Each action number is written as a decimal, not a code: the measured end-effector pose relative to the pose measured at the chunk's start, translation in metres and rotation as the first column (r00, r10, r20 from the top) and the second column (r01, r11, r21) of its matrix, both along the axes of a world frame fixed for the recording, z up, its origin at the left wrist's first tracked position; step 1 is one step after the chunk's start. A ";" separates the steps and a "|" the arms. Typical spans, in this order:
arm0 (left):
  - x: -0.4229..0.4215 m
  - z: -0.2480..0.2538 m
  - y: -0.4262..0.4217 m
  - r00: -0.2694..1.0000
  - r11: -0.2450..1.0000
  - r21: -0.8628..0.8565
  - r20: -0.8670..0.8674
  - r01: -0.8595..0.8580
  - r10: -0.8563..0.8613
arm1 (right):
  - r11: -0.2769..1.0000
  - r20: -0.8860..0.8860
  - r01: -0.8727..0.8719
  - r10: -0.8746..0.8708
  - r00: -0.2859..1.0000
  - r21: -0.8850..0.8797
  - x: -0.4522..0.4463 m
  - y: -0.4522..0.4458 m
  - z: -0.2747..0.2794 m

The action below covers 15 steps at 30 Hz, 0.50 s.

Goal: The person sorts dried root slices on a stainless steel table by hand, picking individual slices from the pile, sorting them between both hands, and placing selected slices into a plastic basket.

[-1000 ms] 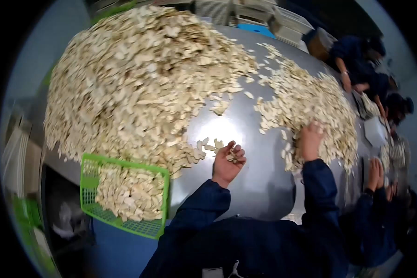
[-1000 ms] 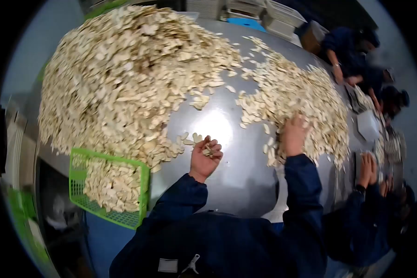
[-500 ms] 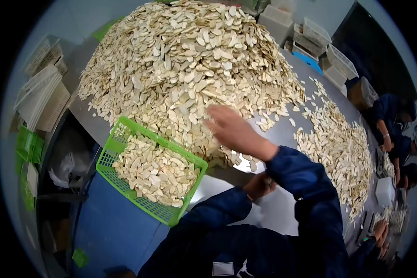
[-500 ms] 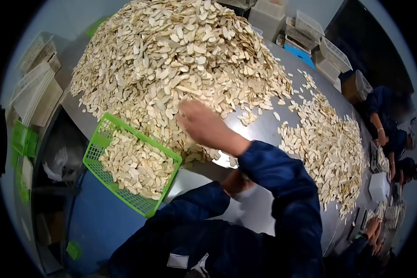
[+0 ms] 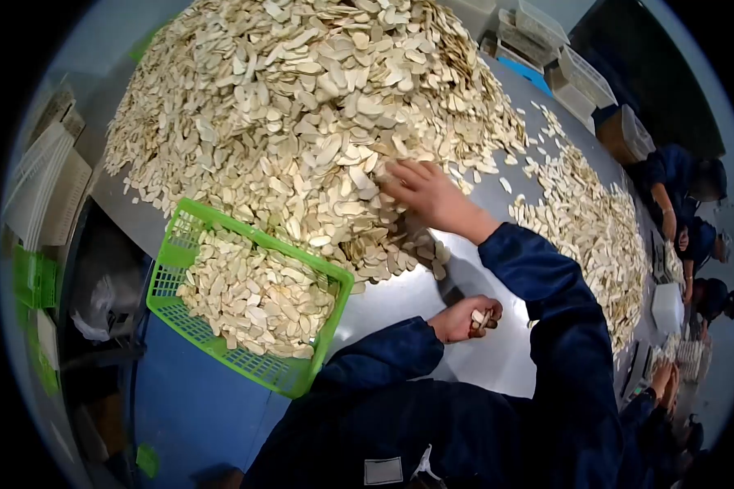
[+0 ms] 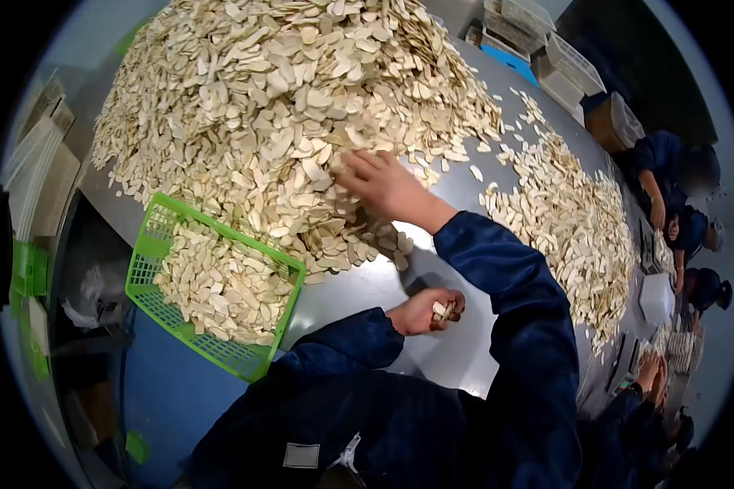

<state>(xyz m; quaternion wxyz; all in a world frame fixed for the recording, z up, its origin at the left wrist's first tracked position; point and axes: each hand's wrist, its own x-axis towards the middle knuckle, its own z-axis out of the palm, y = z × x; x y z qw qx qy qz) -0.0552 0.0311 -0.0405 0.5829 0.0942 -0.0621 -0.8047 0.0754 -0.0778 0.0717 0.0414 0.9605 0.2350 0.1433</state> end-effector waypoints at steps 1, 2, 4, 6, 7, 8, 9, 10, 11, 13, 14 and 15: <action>0.002 -0.002 -0.002 0.997 0.998 -0.065 -0.075 0.003 -0.008 | 0.994 -0.064 0.039 -0.033 0.997 0.104 -0.006 -0.012 -0.006; 0.001 -0.003 -0.002 0.997 1.000 0.027 -0.080 -0.015 0.017 | 0.976 -0.129 0.083 -0.058 0.990 0.202 -0.013 -0.023 -0.011; 0.003 0.006 0.001 0.977 0.996 0.026 -0.195 -0.085 0.089 | 0.896 -0.426 0.284 -0.123 0.897 0.340 -0.036 -0.042 -0.009; 0.004 -0.003 -0.004 0.955 0.994 0.018 -0.277 -0.107 0.108 | 0.813 -0.418 0.260 -0.023 0.908 0.520 -0.057 -0.066 -0.012; 0.006 -0.001 -0.004 0.938 0.991 -0.002 -0.324 -0.133 0.125 | 0.669 -0.538 0.443 -0.075 0.839 0.597 -0.067 -0.071 -0.004; 0.008 0.002 -0.003 0.918 0.987 -0.022 -0.370 -0.159 0.140 | 0.542 -0.561 0.548 -0.162 0.812 0.637 -0.079 -0.077 0.000; 0.009 0.013 0.000 0.926 0.978 0.061 -0.315 -0.198 0.207 | 0.473 -0.543 0.573 -0.216 0.812 0.669 -0.088 -0.094 -0.009; 0.009 0.008 -0.001 0.916 0.975 0.005 -0.340 -0.224 0.212 | 0.437 -0.519 0.577 -0.256 0.815 0.690 -0.098 -0.107 -0.012; 0.007 0.003 -0.002 0.908 0.973 0.008 -0.358 -0.230 0.217 | 0.394 -0.512 0.608 -0.329 0.793 0.689 -0.107 -0.117 -0.017; 0.007 0.001 -0.001 0.906 0.976 -0.014 -0.376 -0.216 0.195 | 0.356 -0.511 0.633 -0.382 0.770 0.688 -0.116 -0.118 -0.018; 0.007 0.001 0.001 0.912 0.980 -0.038 -0.374 -0.198 0.169 | 0.365 -0.516 0.628 -0.362 0.776 0.688 -0.121 -0.113 -0.021; 0.008 0.003 0.002 0.917 0.981 -0.062 -0.371 -0.182 0.147 | 0.375 -0.521 0.620 -0.339 0.783 0.689 -0.123 -0.102 -0.019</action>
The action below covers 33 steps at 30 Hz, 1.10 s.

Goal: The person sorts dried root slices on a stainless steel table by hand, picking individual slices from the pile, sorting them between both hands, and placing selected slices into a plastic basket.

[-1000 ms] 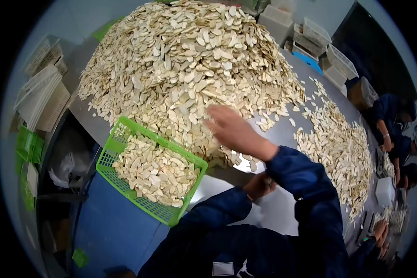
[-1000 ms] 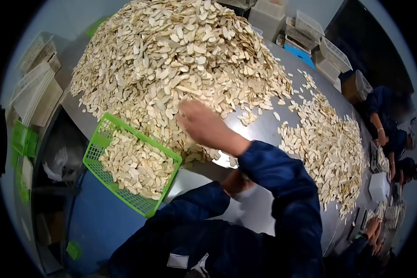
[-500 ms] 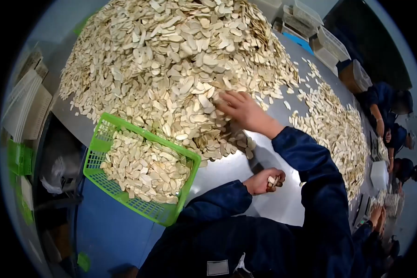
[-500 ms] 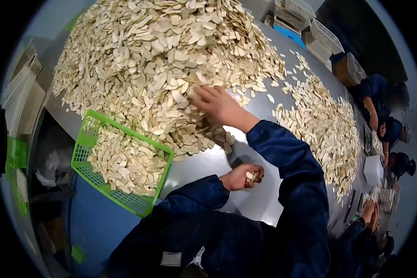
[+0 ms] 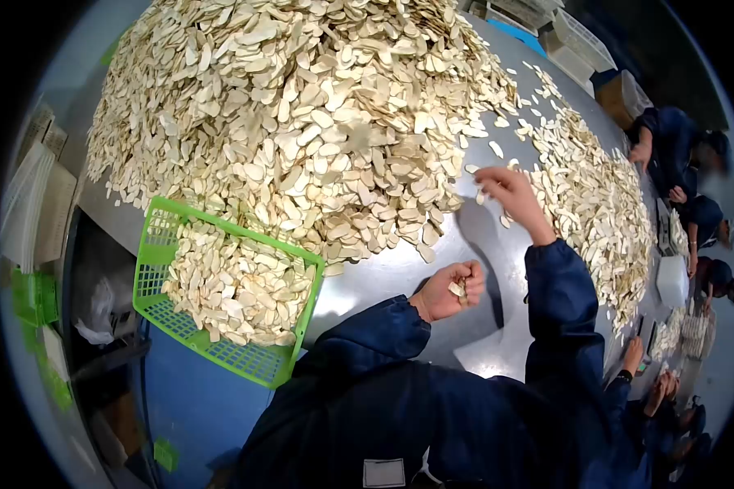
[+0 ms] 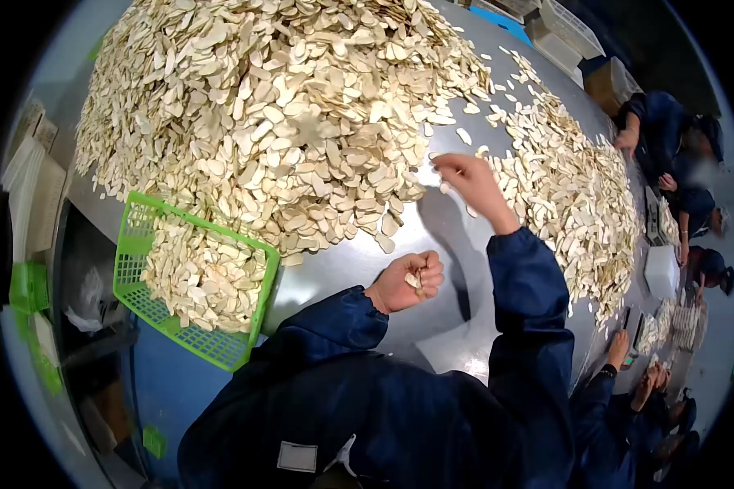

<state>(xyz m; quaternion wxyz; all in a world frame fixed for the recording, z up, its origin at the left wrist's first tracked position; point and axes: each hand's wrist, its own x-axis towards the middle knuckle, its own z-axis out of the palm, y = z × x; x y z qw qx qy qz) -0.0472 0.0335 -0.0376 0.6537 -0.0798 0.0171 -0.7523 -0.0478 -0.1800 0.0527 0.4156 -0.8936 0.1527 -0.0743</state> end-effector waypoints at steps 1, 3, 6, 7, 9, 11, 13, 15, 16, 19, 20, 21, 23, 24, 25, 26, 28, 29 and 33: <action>0.000 0.006 0.004 1.000 1.000 -0.011 0.006 0.018 -0.018 | 0.986 -0.026 -0.019 0.024 0.999 0.168 0.002 0.023 0.003; -0.005 0.018 0.015 0.998 0.998 -0.029 0.021 0.062 -0.061 | 0.973 -0.077 -0.209 0.217 0.973 0.101 0.013 0.063 0.004; -0.012 0.016 0.039 0.997 0.985 -0.152 -0.002 0.082 -0.083 | 0.891 0.028 -0.367 0.387 0.922 -0.266 0.029 0.115 -0.024; -0.013 0.012 0.047 0.995 0.984 -0.165 -0.047 0.074 -0.083 | 0.828 -0.037 -0.382 0.404 0.914 -0.411 0.033 0.126 -0.025; -0.010 0.005 0.063 0.995 0.994 -0.097 -0.074 0.052 -0.059 | 0.758 -0.124 -0.363 0.355 0.927 -0.542 0.038 0.140 -0.038; -0.006 0.001 0.075 0.996 1.000 -0.014 -0.087 -0.014 0.012 | 0.797 -0.066 -0.311 0.325 0.943 -0.518 0.039 0.146 -0.052; -0.001 -0.002 0.080 0.993 0.996 0.067 -0.099 -0.063 0.070 | 0.821 -0.015 -0.271 0.305 0.952 -0.502 0.031 0.143 -0.055; 0.003 -0.003 0.080 0.986 0.983 0.151 -0.119 -0.100 0.119 | 0.878 0.015 -0.204 0.234 0.972 -0.433 0.022 0.136 -0.054; 0.005 -0.002 0.077 0.981 0.975 0.193 -0.130 -0.114 0.141 | 0.932 0.032 -0.152 0.172 0.985 -0.328 0.015 0.130 -0.047; 0.002 -0.006 0.071 0.982 0.963 0.240 -0.108 -0.123 0.153 | 1.000 -0.019 0.013 -0.013 1.000 0.001 -0.008 0.125 -0.006; 0.001 0.003 0.072 0.989 0.930 0.348 -0.051 -0.116 0.142 | 0.994 -0.087 -0.055 0.064 0.994 0.096 -0.017 0.123 0.004; 0.000 0.009 0.074 0.992 0.883 0.456 0.005 -0.111 0.122 | 0.974 -0.148 -0.113 0.144 0.978 0.198 -0.024 0.123 0.013; -0.005 -0.013 0.075 0.988 0.931 0.331 0.054 -0.153 0.144 | 0.883 -0.246 -0.240 0.358 0.901 0.404 -0.026 0.125 0.035; -0.004 -0.008 0.075 0.991 0.919 0.372 0.023 -0.134 0.135 | 0.934 -0.238 -0.254 0.314 0.919 0.253 -0.021 0.125 0.033; -0.004 -0.005 0.074 0.992 0.905 0.410 -0.007 -0.114 0.128 | 0.962 -0.221 -0.258 0.273 0.936 0.094 -0.012 0.126 0.030; -0.006 -0.014 0.073 0.994 0.950 0.297 -0.029 -0.096 0.109 | 0.962 -0.229 -0.262 0.239 0.944 -0.075 -0.001 0.129 0.024; -0.009 -0.038 0.072 0.997 0.997 0.057 -0.057 -0.057 0.061 | 0.905 -0.078 -0.353 0.345 0.935 -0.237 0.023 0.146 0.006; -0.008 -0.030 0.075 1.000 0.990 0.141 -0.001 -0.029 0.029 | 0.877 0.047 -0.412 0.436 0.899 -0.249 0.036 0.159 -0.004; -0.011 -0.025 0.080 0.989 0.960 0.270 0.105 0.072 -0.103 | 0.652 0.049 -0.538 0.659 0.750 -0.534 0.066 0.205 -0.026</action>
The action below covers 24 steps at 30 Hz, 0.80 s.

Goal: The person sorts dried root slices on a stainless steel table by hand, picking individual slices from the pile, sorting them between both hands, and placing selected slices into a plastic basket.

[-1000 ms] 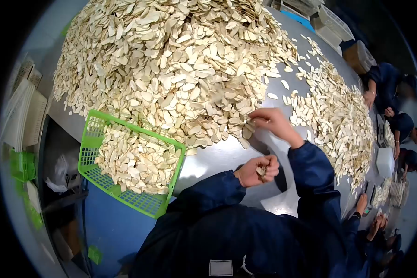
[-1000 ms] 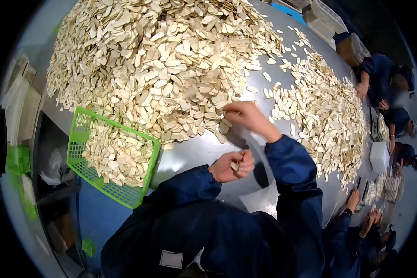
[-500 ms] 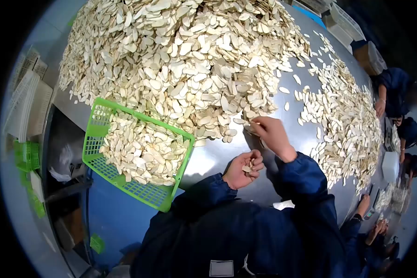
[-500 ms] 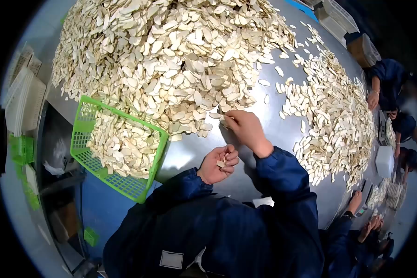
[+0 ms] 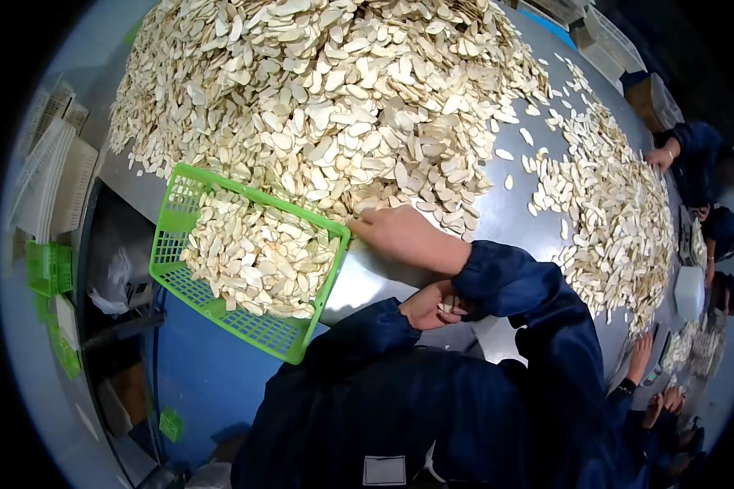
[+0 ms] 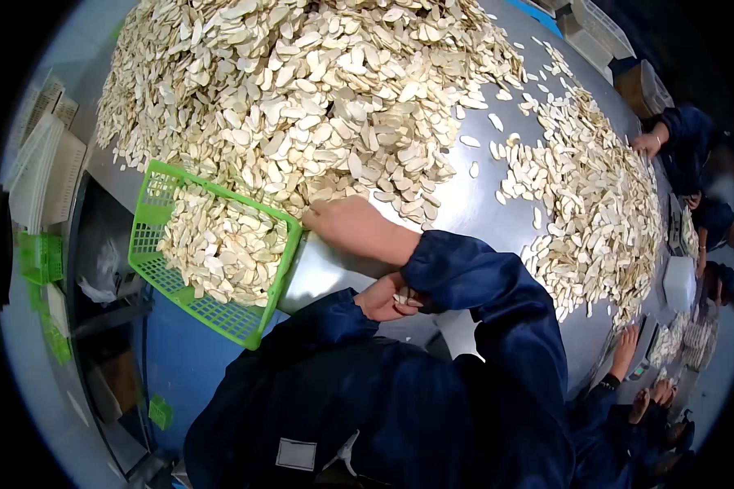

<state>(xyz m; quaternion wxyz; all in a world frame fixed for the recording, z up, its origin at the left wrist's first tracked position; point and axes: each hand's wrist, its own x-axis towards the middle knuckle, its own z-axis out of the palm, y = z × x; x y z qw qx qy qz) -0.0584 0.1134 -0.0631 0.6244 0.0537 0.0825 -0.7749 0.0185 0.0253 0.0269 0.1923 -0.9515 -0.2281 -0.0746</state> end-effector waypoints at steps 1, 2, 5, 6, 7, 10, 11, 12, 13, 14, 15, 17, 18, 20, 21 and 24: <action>-0.002 0.003 0.000 0.999 0.999 0.031 0.033 -0.013 0.012 | 0.999 -0.005 0.008 -0.008 1.000 -0.051 0.002 0.007 -0.007; -0.003 0.004 0.001 0.998 0.998 0.062 0.064 -0.026 0.022 | 0.995 -0.010 0.017 -0.018 1.000 -0.102 0.002 0.011 -0.012; -0.004 -0.005 0.001 0.998 0.999 -0.037 0.056 -0.026 0.028 | 0.988 -0.130 -0.012 -0.008 0.991 -0.154 -0.010 -0.001 0.001; -0.003 -0.006 0.000 0.999 0.998 -0.067 0.046 -0.018 0.021 | 0.986 -0.134 0.009 -0.031 0.991 -0.164 -0.017 -0.008 0.004; -0.003 0.003 0.000 0.997 0.998 0.055 0.071 0.021 -0.025 | 0.985 -0.138 0.028 -0.052 0.989 -0.172 -0.028 -0.016 0.005; -0.002 0.009 -0.006 0.998 0.985 -0.170 0.063 0.036 -0.026 | 0.982 -0.261 0.107 -0.146 0.954 -0.158 -0.057 -0.040 0.017; -0.004 0.012 -0.007 0.996 0.986 -0.166 0.088 0.025 -0.010 | 0.958 -0.333 0.116 -0.203 0.921 -0.262 -0.062 -0.045 0.023; -0.005 0.015 -0.007 0.995 0.989 -0.142 0.100 0.035 -0.021 | 0.960 -0.309 0.158 -0.226 0.924 -0.230 -0.065 -0.053 0.023; -0.005 0.018 -0.007 0.993 0.992 -0.117 0.113 0.044 -0.030 | 0.960 -0.285 0.198 -0.249 0.926 -0.196 -0.066 -0.062 0.023; -0.005 0.019 -0.007 0.991 0.995 -0.090 0.127 0.050 -0.039 | 0.959 -0.259 0.236 -0.271 0.927 -0.160 -0.064 -0.068 0.022; -0.005 0.017 -0.007 0.991 0.994 -0.096 0.127 0.050 -0.037 | 0.930 -0.215 0.319 -0.354 0.910 -0.183 -0.057 -0.067 0.021; -0.004 0.017 -0.006 0.991 0.994 -0.100 0.136 0.032 -0.018 | 0.924 -0.145 0.363 -0.378 0.914 -0.121 -0.043 -0.064 0.016; -0.003 0.017 -0.005 0.990 0.995 -0.100 0.140 0.023 -0.008 | 0.920 -0.110 0.382 -0.390 0.914 -0.086 -0.037 -0.060 0.012; -0.002 0.012 -0.005 0.994 0.995 -0.103 0.109 0.002 0.010 | 0.911 -0.130 0.398 -0.409 0.903 -0.107 -0.025 -0.047 0.007; -0.001 0.011 -0.004 0.995 0.993 -0.117 0.100 -0.008 0.020 | 0.906 -0.168 0.397 -0.418 0.893 -0.145 -0.020 -0.043 0.006; -0.001 0.012 -0.004 0.995 0.995 -0.097 0.091 -0.033 0.042 | 0.885 -0.167 0.421 -0.454 0.875 -0.200 -0.010 -0.042 -0.010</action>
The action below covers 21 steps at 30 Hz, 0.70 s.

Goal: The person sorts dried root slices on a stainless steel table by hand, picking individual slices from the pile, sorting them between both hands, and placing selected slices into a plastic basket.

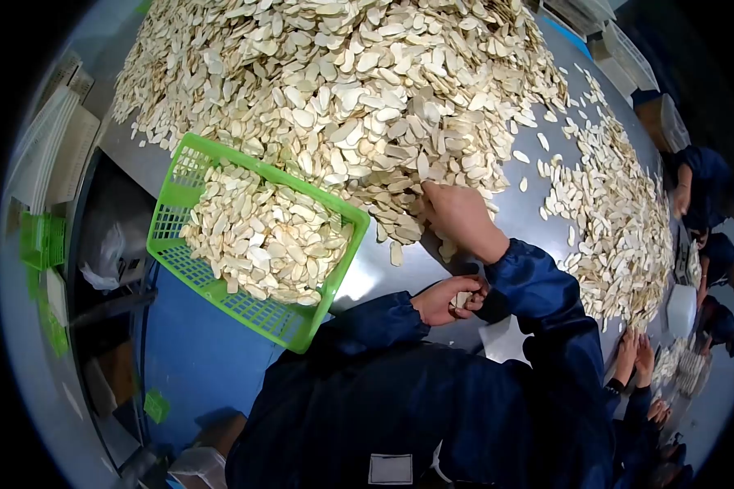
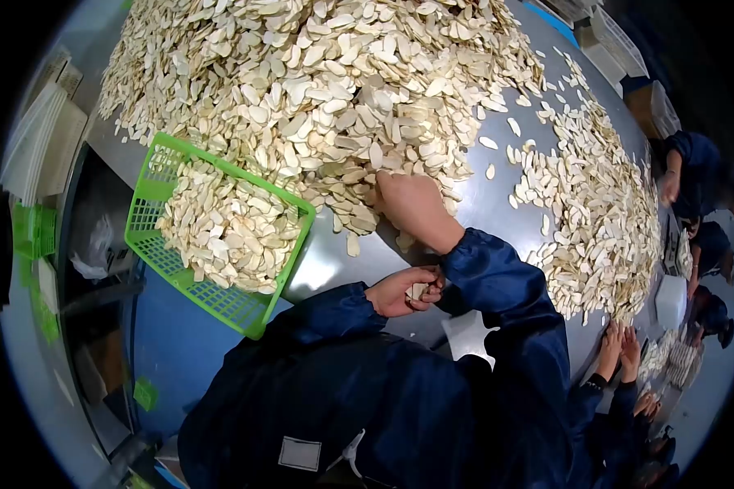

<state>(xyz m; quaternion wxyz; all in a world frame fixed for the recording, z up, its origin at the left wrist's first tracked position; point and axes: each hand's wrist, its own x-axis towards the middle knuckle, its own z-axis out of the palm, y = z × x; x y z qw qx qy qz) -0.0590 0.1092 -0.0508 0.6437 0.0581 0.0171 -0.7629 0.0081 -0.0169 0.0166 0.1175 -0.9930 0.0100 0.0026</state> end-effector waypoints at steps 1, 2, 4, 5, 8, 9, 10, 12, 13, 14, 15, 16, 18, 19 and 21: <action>0.000 0.001 0.000 1.000 1.000 -0.001 0.005 -0.007 0.007 | 1.000 0.016 0.011 -0.011 1.000 -0.005 0.000 -0.004 -0.004; -0.001 0.001 0.000 1.000 1.000 -0.002 0.009 -0.011 0.011 | 1.000 0.031 0.025 -0.025 0.999 -0.010 -0.001 -0.008 -0.006; 0.000 0.004 -0.001 1.000 1.000 0.012 0.001 -0.020 0.020 | 0.995 0.137 0.026 -0.039 0.990 0.094 -0.004 -0.018 0.002; 0.001 0.005 -0.001 1.000 1.000 0.018 -0.001 -0.024 0.025 | 0.984 0.141 0.051 -0.076 0.987 0.172 -0.006 -0.027 0.004; 0.004 0.007 0.001 0.992 0.997 0.030 -0.101 -0.069 0.072 | 0.885 0.019 0.193 -0.222 0.975 0.424 -0.015 -0.042 0.024; 0.004 0.005 0.001 0.988 0.995 0.036 -0.126 -0.090 0.094 | 0.858 -0.038 0.243 -0.254 0.966 0.452 -0.020 -0.049 0.028; 0.004 0.004 0.000 0.985 0.994 0.025 -0.136 -0.106 0.109 | 0.829 -0.096 0.295 -0.284 0.954 0.475 -0.024 -0.057 0.030; 0.005 0.004 0.001 0.978 0.990 0.005 -0.156 -0.140 0.139 | 0.759 -0.165 0.336 -0.295 0.941 0.557 -0.033 -0.068 0.029; 0.006 0.007 0.002 0.975 0.989 -0.001 -0.166 -0.147 0.145 | 0.718 -0.200 0.350 -0.289 0.936 0.602 -0.037 -0.072 0.027; 0.007 0.008 0.002 0.975 0.989 0.003 -0.169 -0.149 0.147 | 0.673 -0.234 0.365 -0.281 0.931 0.644 -0.040 -0.077 0.024; 0.007 0.009 0.002 0.974 0.989 0.007 -0.173 -0.149 0.148 | 0.607 -0.286 0.399 -0.279 0.917 0.688 -0.043 -0.080 0.024; 0.007 0.009 0.002 0.974 0.989 0.010 -0.175 -0.147 0.147 | 0.603 -0.281 0.403 -0.290 0.915 0.689 -0.046 -0.081 0.025; 0.006 0.004 0.002 0.973 0.987 -0.035 -0.173 -0.158 0.150 | 0.596 -0.270 0.408 -0.311 0.911 0.691 -0.051 -0.081 0.031; 0.005 0.002 0.002 0.973 0.985 -0.057 -0.173 -0.164 0.152 | 0.642 -0.242 0.405 -0.330 0.912 0.651 -0.054 -0.082 0.031; 0.005 0.004 0.002 0.984 0.987 0.041 -0.086 -0.154 0.157 | 0.613 -0.277 0.395 -0.283 0.918 0.684 -0.060 -0.073 0.044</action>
